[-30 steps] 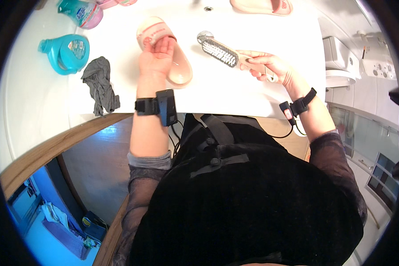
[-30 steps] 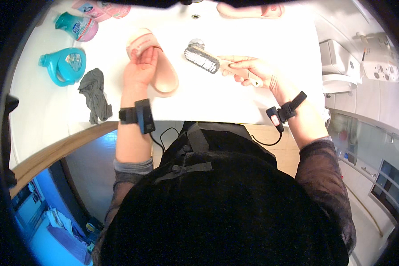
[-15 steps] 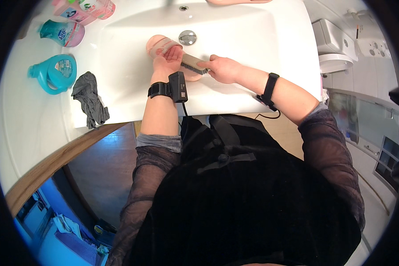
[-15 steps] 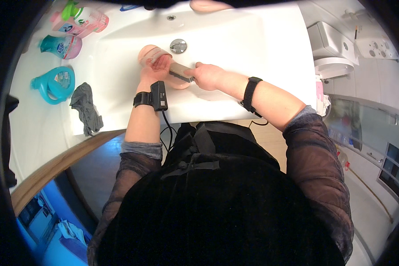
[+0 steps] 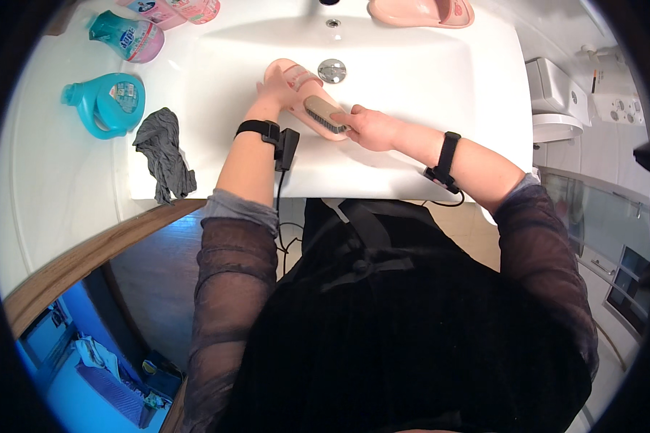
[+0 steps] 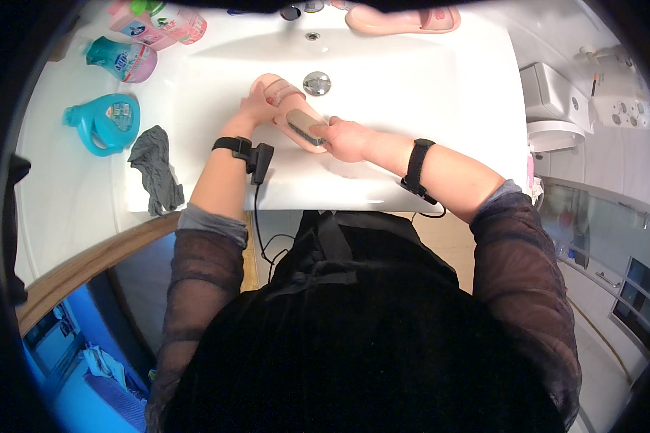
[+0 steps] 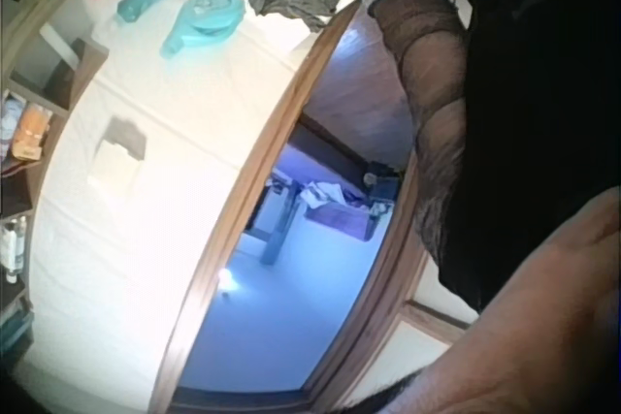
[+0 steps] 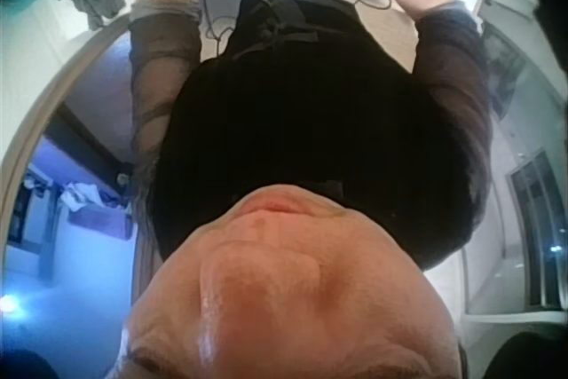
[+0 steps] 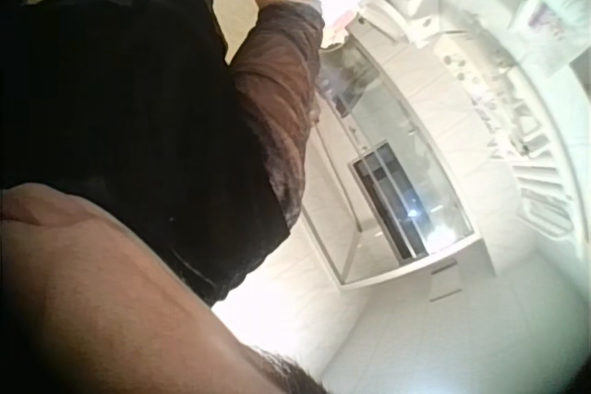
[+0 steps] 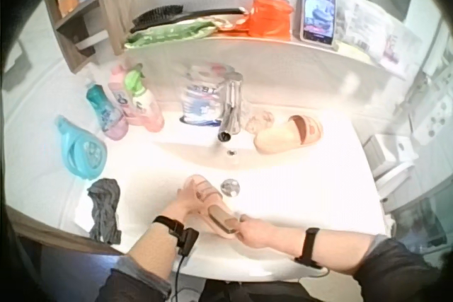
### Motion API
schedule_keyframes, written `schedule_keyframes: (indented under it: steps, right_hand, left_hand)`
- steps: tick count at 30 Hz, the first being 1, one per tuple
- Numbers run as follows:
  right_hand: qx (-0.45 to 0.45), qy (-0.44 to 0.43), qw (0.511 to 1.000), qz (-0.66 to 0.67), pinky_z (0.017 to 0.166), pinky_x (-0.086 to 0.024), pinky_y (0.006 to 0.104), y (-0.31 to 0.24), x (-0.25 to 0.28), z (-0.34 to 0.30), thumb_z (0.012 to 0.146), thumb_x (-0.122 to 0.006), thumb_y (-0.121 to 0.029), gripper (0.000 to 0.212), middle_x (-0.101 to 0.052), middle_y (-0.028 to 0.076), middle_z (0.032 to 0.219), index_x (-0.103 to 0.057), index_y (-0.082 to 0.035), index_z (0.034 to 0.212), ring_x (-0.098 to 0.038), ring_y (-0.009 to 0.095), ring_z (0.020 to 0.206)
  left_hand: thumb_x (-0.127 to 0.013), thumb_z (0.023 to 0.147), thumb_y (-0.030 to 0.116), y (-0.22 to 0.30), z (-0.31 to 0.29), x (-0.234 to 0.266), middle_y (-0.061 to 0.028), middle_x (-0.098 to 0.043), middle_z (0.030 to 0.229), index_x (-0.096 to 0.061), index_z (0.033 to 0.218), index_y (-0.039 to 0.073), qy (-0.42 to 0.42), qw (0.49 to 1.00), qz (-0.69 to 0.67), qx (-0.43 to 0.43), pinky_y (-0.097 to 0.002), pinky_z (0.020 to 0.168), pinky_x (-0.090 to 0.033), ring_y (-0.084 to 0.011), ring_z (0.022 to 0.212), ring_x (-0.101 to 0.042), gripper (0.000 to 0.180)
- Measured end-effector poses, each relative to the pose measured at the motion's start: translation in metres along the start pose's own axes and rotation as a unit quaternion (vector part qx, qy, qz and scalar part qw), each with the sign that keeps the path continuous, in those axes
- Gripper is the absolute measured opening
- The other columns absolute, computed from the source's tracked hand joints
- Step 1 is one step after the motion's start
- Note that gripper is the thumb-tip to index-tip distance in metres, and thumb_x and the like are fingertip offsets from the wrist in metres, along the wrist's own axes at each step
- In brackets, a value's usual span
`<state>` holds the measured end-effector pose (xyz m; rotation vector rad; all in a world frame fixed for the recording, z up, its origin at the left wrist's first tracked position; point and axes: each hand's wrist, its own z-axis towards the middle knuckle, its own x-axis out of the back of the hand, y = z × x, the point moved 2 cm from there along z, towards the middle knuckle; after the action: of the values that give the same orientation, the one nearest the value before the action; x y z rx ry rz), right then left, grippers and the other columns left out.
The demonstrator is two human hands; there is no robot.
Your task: The person scrubs a pair of pink slippers with a brush under running water in a bathroom sink. They rinse the slippers, apply a cleaning agent from a pouch, and continue scrubbing both slippers before rinsing again.
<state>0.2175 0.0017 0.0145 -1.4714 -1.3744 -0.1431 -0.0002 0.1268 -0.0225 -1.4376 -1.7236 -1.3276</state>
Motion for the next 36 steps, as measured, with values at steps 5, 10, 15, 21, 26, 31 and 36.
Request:
schedule_keyframes:
  steps: [5,10,15,21,26,31,36]
  right_hand:
    - [-0.019,0.004,1.0,-0.005,0.091,-0.05,0.0454,0.003,-0.004,0.009,0.093,-0.056,-0.02,0.049,-0.053,0.024,0.117,-0.047,-0.02,0.141,-0.062,0.041,0.1]
    - [0.046,0.096,0.993,-0.045,0.086,-0.051,0.0454,-0.018,0.004,0.05,0.094,-0.053,-0.02,0.048,-0.053,0.02,0.116,-0.046,-0.021,0.141,-0.062,0.039,0.095]
    - [0.064,0.072,0.992,-0.079,0.089,-0.05,0.0449,-0.004,0.015,0.046,0.098,-0.043,-0.028,0.04,-0.054,0.021,0.119,-0.051,-0.026,0.136,-0.062,0.038,0.099]
    - [0.007,-0.011,0.996,-0.083,0.092,-0.049,0.0443,0.011,0.004,0.031,0.091,-0.053,-0.015,0.05,-0.054,0.018,0.12,-0.049,-0.024,0.14,-0.061,0.038,0.103]
    - [-0.018,0.001,0.999,0.033,0.096,-0.047,0.0428,-0.01,0.033,0.023,0.09,-0.053,-0.014,0.048,-0.061,0.02,0.116,-0.054,-0.018,0.138,-0.059,0.039,0.108]
    - [-0.016,0.121,0.991,0.047,0.095,-0.047,0.0423,-0.022,0.051,0.006,0.089,-0.055,-0.015,0.048,-0.064,0.022,0.107,-0.056,-0.017,0.137,-0.061,0.037,0.103]
    - [-0.072,0.1,0.987,-0.1,0.086,-0.053,0.0441,-0.044,0.032,0.072,0.094,-0.05,-0.031,0.04,-0.059,0.021,0.112,-0.055,-0.025,0.134,-0.065,0.037,0.097]
  left_hand:
    - [-0.083,0.058,0.032,-0.017,0.002,-0.005,-0.0213,-0.052,0.137,-0.045,0.137,-0.002,-0.026,0.997,-0.025,0.069,-0.0346,0.104,-0.044,-0.0289,0.128,-0.05,0.094]
    - [-0.084,0.056,0.029,-0.017,-0.011,-0.01,-0.0179,-0.057,0.129,-0.056,0.128,0.005,0.04,0.986,-0.16,0.013,-0.0349,0.099,-0.049,-0.0313,0.117,-0.058,0.081]
    - [-0.084,0.057,0.029,-0.02,-0.013,-0.019,-0.0157,-0.051,0.139,-0.057,0.132,0.012,0.033,0.995,-0.09,0.035,-0.0353,0.108,-0.042,-0.0294,0.13,-0.047,0.081]
    - [-0.087,0.053,0.032,-0.019,-0.011,-0.027,-0.0153,-0.05,0.139,-0.055,0.132,0.01,0.041,0.998,-0.001,-0.04,-0.0363,0.11,-0.04,-0.0314,0.13,-0.046,0.088]
    - [-0.087,0.056,0.026,-0.028,-0.007,-0.025,-0.0141,-0.045,0.144,-0.05,0.137,0.011,0.023,0.996,-0.068,-0.046,-0.0363,0.112,-0.037,-0.0302,0.136,-0.039,0.09]
    - [-0.086,0.056,0.022,-0.032,-0.001,-0.034,-0.0146,-0.048,0.141,-0.05,0.137,0.01,-0.048,0.998,-0.032,0.012,-0.0351,0.111,-0.038,-0.0302,0.135,-0.04,0.089]
    - [-0.082,0.061,0.032,-0.028,-0.012,-0.028,-0.0163,-0.059,0.129,-0.063,0.123,0.003,0.013,0.998,-0.061,-0.031,-0.0333,0.105,-0.043,-0.0297,0.131,-0.046,0.071]
